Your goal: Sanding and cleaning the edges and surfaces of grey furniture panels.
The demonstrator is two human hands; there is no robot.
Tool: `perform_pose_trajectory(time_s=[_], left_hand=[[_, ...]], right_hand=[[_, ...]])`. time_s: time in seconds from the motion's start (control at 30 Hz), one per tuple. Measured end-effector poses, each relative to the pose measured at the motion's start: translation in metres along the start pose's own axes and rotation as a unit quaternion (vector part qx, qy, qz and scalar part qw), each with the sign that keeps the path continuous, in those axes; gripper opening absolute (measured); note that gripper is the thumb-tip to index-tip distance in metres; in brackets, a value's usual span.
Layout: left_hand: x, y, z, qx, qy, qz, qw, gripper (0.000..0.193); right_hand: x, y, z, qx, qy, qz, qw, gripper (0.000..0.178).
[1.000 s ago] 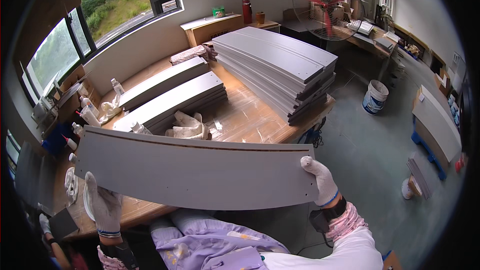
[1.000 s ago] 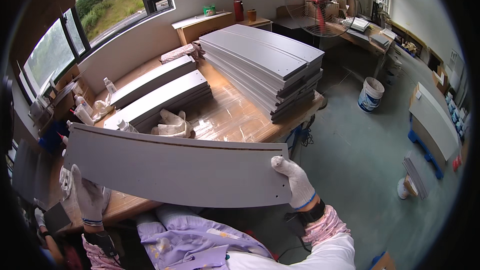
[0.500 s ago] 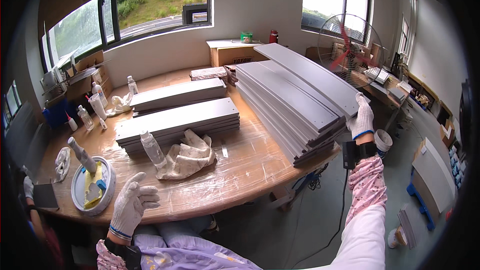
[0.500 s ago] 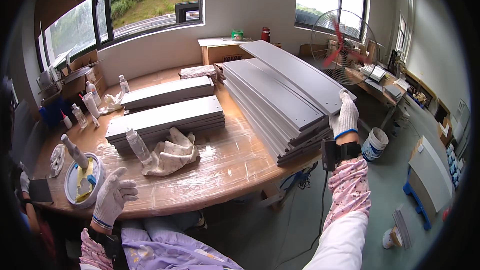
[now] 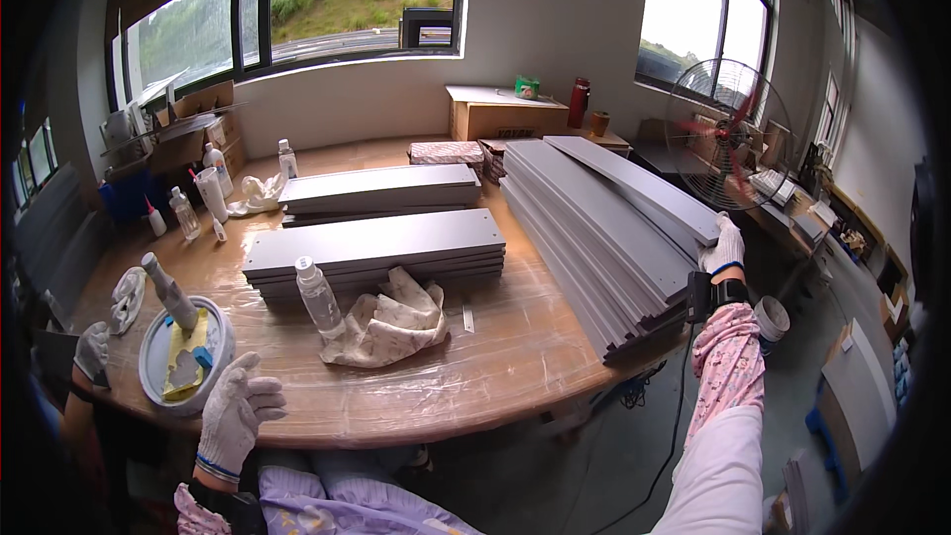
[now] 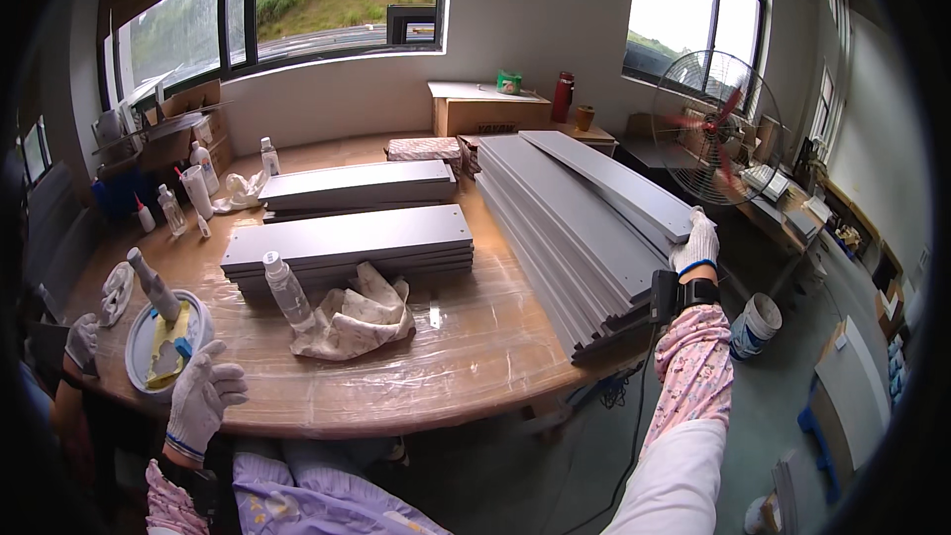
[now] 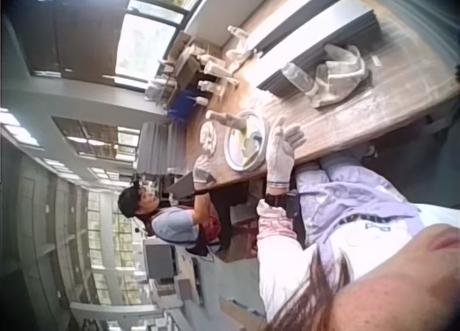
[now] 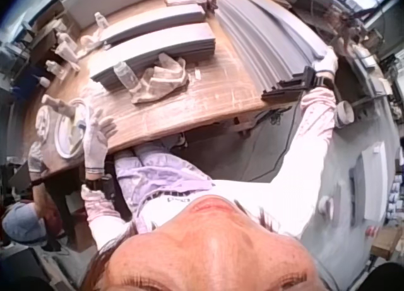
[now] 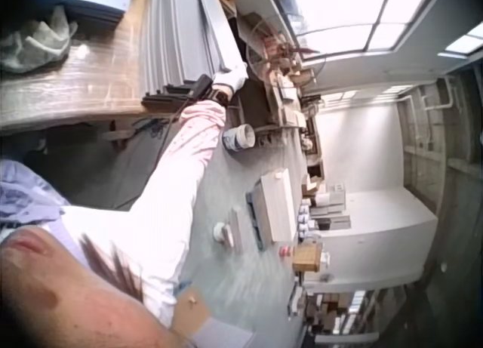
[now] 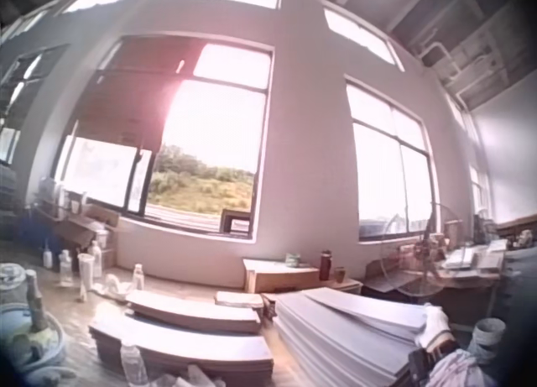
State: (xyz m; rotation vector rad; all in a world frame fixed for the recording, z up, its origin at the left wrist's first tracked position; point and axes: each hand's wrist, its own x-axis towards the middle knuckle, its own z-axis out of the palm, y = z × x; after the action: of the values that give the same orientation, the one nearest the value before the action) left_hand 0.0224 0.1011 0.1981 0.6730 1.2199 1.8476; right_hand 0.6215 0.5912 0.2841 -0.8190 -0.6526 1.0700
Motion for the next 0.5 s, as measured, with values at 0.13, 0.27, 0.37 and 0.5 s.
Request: perform_pose_trajectory(time_s=[0.13, 0.27, 0.37, 0.5], left_hand=[[0.001, -0.004, -0.004, -0.004, 0.004, 0.001, 1.000, 0.052], [0.003, -0.008, -0.005, -0.007, 0.004, -0.003, 1.000, 0.051], [0.003, -0.009, -0.007, -0.008, 0.007, -0.005, 1.000, 0.050], [0.006, -0.012, -0.003, 0.007, 0.015, -0.009, 1.000, 0.051]], right_hand=[[0.009, 0.005, -0.001, 0.001, -0.003, -0.006, 1.000, 0.029], [0.029, 0.006, -0.018, -0.028, -0.003, -0.027, 0.999, 0.040], [0.038, 0.005, -0.032, -0.028, -0.031, -0.009, 0.999, 0.034], [0.028, -0.008, -0.036, -0.036, 0.014, 0.047, 0.998, 0.031]])
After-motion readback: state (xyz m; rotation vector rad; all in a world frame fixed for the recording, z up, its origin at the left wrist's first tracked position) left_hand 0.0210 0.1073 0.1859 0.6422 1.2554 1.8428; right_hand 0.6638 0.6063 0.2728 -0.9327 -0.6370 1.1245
